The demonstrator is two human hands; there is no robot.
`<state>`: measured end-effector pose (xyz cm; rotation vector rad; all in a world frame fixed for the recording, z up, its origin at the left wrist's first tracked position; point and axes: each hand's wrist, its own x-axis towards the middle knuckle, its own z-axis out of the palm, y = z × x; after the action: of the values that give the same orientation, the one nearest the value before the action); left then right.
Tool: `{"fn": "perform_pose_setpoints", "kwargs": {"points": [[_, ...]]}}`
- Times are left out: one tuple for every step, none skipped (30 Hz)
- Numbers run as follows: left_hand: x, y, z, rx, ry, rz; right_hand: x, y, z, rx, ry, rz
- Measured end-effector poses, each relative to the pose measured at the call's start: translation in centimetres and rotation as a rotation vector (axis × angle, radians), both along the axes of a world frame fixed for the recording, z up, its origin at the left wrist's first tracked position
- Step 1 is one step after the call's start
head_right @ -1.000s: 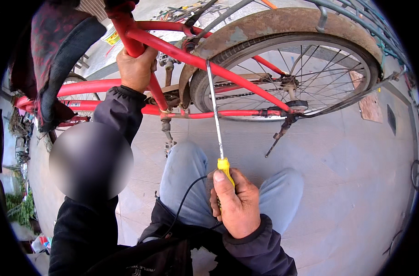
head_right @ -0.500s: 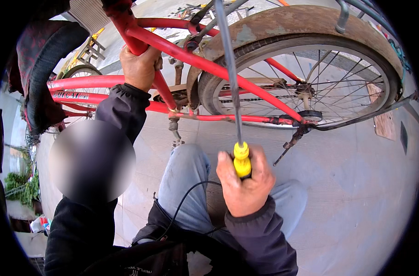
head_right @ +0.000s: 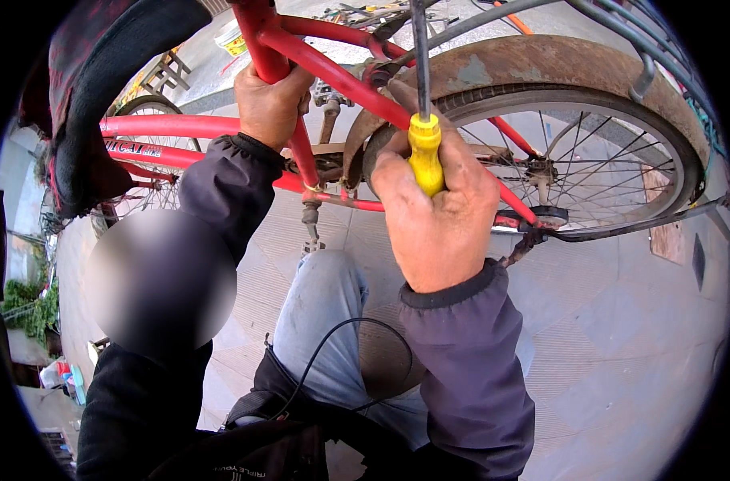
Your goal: The person uses a screwdriver to adjust the rear brake mechanism of a red bicycle. They then wipe the frame and seat post with a cloth and use a multi-tool to tighten the seat post clamp.
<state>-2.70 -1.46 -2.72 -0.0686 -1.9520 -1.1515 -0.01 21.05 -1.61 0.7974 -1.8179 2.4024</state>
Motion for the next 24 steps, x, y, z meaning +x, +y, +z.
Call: {"fn": "perform_pose_setpoints", "kwargs": {"points": [[-0.2,-0.4,-0.1,-0.063,0.016,-0.004,-0.1,-0.1,0.1,0.002,-0.024,0.005],[-0.2,-0.5,-0.5,-0.055,0.013,-0.002,-0.2,-0.3,0.2,0.003,-0.047,0.010],[-0.2,-0.2,-0.5,-0.046,0.008,-0.001,-0.3,-0.5,0.2,0.012,-0.042,-0.014],[0.0,0.0,-0.5,-0.036,0.004,0.002,-0.4,-0.6,0.2,0.027,-0.044,-0.010],[0.0,0.2,-0.5,0.028,-0.003,-0.007,-0.5,-0.7,0.2,0.041,-0.046,-0.005],[0.2,0.2,-0.3,0.068,-0.023,-0.006,-0.5,-0.8,0.3,0.052,-0.051,0.002],[0.5,0.2,-0.1,0.109,-0.043,-0.004,-0.3,-0.9,0.4,0.042,-0.060,0.000],[0.9,0.2,0.1,0.150,-0.063,-0.001,-0.1,-1.1,0.5,0.033,-0.070,0.000],[1.3,1.3,1.0,0.180,-0.074,-0.025,-0.1,-1.1,0.4,0.027,-0.076,-0.014],[1.3,1.7,1.2,0.195,-0.078,-0.041,-0.2,-1.0,0.4,0.033,-0.073,-0.024],[1.3,1.9,1.4,0.210,-0.079,-0.058,-0.3,-0.8,0.2,0.039,-0.070,-0.034],[1.3,1.8,1.4,0.205,-0.072,-0.058,-0.2,-0.9,0.3,0.025,-0.067,-0.032],[1.2,1.6,1.3,0.197,-0.074,-0.043,-0.1,-0.9,0.3,0.011,-0.062,-0.030],[1.1,1.4,1.2,0.190,-0.075,-0.030,-0.1,-1.0,0.4,-0.017,-0.055,-0.025],[0.8,1.4,1.1,0.180,-0.085,-0.002,0.0,-1.1,0.3,-0.044,-0.049,-0.022],[0.8,1.3,0.9,0.176,-0.097,-0.007,-0.1,-1.1,0.3,-0.004,-0.046,-0.036],[0.7,1.2,0.7,0.173,-0.107,-0.012,-0.4,-1.2,0.3,0.036,-0.042,-0.051],[1.3,1.3,1.4,0.168,-0.122,-0.039,-0.4,-1.3,0.4,0.070,-0.042,-0.058],[1.5,1.3,1.5,0.159,-0.126,-0.030,-0.3,-1.2,0.4,0.067,-0.048,-0.048],[1.6,1.3,1.7,0.151,-0.131,-0.021,-0.3,-1.1,0.3,0.065,-0.054,-0.038],[1.4,1.4,1.5,0.141,-0.122,0.019,-0.3,-1.1,0.3,0.062,-0.047,-0.037],[1.3,1.4,1.4,0.143,-0.116,0.027,-0.3,-1.0,0.2,0.058,-0.040,-0.035],[1.3,1.4,1.3,0.146,-0.110,0.034,-0.4,-1.2,0.1,0.050,-0.023,-0.038],[1.4,1.8,1.6,0.159,-0.110,0.005,-0.5,-1.1,0.0,0.042,-0.008,-0.045]]}}
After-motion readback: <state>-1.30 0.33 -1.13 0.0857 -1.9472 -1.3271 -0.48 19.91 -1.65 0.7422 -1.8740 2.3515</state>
